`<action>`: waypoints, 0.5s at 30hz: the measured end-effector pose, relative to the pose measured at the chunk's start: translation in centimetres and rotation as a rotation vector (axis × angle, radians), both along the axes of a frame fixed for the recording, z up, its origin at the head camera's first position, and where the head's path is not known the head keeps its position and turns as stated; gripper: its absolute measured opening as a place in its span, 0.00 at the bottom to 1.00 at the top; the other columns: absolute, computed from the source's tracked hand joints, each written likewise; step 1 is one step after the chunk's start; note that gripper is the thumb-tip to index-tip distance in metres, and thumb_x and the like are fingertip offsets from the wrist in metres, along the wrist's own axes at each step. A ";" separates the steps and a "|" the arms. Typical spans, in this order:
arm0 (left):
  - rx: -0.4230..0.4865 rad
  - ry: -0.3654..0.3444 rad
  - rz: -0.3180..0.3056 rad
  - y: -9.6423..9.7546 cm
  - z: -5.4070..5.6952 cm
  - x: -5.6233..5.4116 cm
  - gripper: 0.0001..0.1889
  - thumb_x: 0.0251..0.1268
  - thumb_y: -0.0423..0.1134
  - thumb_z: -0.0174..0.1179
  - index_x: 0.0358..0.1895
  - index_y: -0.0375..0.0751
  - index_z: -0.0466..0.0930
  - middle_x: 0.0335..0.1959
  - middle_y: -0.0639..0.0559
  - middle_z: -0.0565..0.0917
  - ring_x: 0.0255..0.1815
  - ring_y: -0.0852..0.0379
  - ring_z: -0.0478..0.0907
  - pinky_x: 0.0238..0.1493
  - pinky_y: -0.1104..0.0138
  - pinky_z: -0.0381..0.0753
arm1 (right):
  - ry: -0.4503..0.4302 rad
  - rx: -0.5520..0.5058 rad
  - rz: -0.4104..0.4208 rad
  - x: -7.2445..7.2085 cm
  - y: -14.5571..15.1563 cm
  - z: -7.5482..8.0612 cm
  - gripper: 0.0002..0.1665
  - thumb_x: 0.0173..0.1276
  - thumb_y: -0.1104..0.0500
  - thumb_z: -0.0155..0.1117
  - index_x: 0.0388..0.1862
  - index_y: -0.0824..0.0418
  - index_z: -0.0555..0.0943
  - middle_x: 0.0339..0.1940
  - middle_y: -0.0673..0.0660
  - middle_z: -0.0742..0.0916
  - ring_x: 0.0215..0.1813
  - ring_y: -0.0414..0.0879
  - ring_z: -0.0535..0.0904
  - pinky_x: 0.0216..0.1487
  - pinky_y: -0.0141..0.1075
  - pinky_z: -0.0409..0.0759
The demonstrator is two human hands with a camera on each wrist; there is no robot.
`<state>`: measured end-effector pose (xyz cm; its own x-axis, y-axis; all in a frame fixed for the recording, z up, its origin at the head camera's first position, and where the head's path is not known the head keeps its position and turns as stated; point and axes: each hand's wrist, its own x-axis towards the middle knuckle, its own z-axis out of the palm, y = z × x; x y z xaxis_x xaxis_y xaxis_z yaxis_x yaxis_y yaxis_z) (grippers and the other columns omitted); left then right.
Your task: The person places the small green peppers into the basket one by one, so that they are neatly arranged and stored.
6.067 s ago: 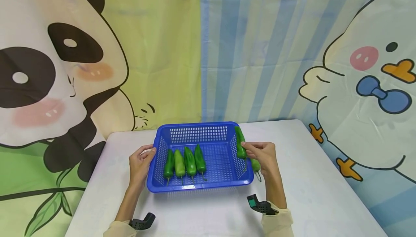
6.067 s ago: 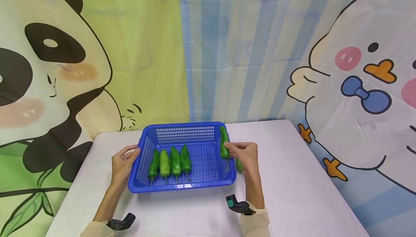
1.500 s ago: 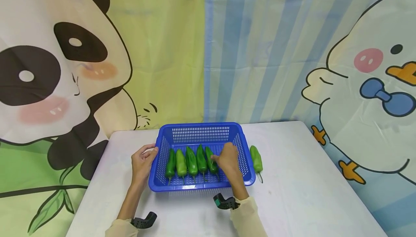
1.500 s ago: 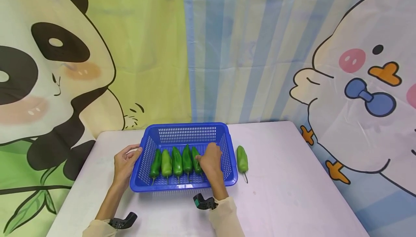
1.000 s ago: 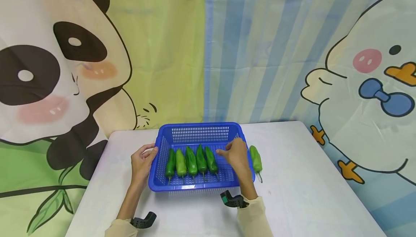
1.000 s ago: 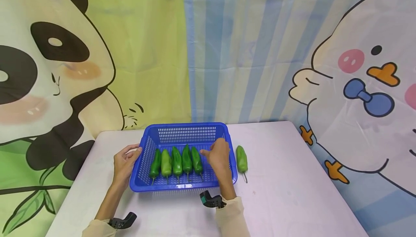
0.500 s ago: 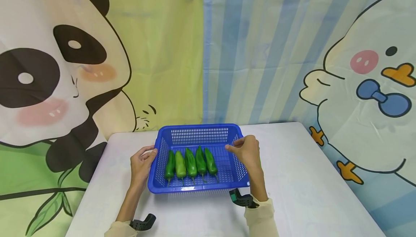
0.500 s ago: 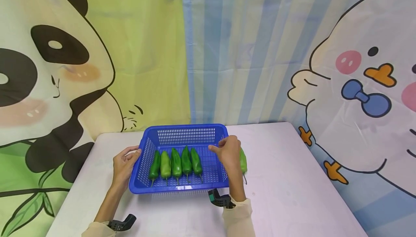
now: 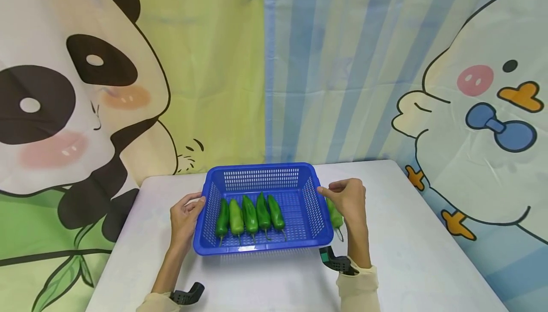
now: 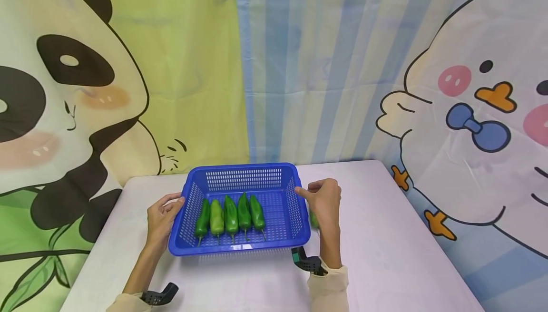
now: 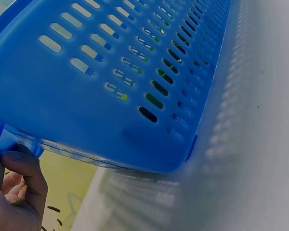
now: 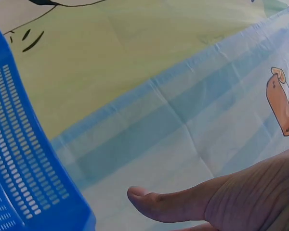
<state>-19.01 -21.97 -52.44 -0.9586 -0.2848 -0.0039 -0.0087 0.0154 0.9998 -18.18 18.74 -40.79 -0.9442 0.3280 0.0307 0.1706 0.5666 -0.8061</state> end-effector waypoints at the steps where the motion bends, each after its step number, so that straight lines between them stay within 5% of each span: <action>1: 0.000 0.000 0.000 0.0 0.0 0.0 0.21 0.82 0.43 0.66 0.65 0.29 0.82 0.34 0.62 0.92 0.33 0.65 0.91 0.37 0.71 0.92 | -0.001 0.000 -0.005 0.1 0.3 0.0 0.23 0.68 0.55 0.83 0.49 0.74 0.90 0.49 0.74 0.92 0.53 0.69 0.90 0.61 0.61 0.88; 15: -0.014 -0.009 0.000 -0.1 -0.1 0.0 0.21 0.82 0.45 0.65 0.65 0.31 0.83 0.35 0.58 0.93 0.32 0.64 0.90 0.36 0.71 0.91 | -0.063 0.012 -0.087 0.4 4.0 -1.9 0.24 0.69 0.54 0.82 0.49 0.74 0.90 0.51 0.76 0.91 0.51 0.68 0.90 0.60 0.62 0.88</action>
<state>-18.96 -22.03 -52.49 -0.9586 -0.2846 -0.0082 -0.0174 0.0298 0.9994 -17.80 22.76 -42.65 -0.9122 0.4090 -0.0236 0.2701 0.5572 -0.7852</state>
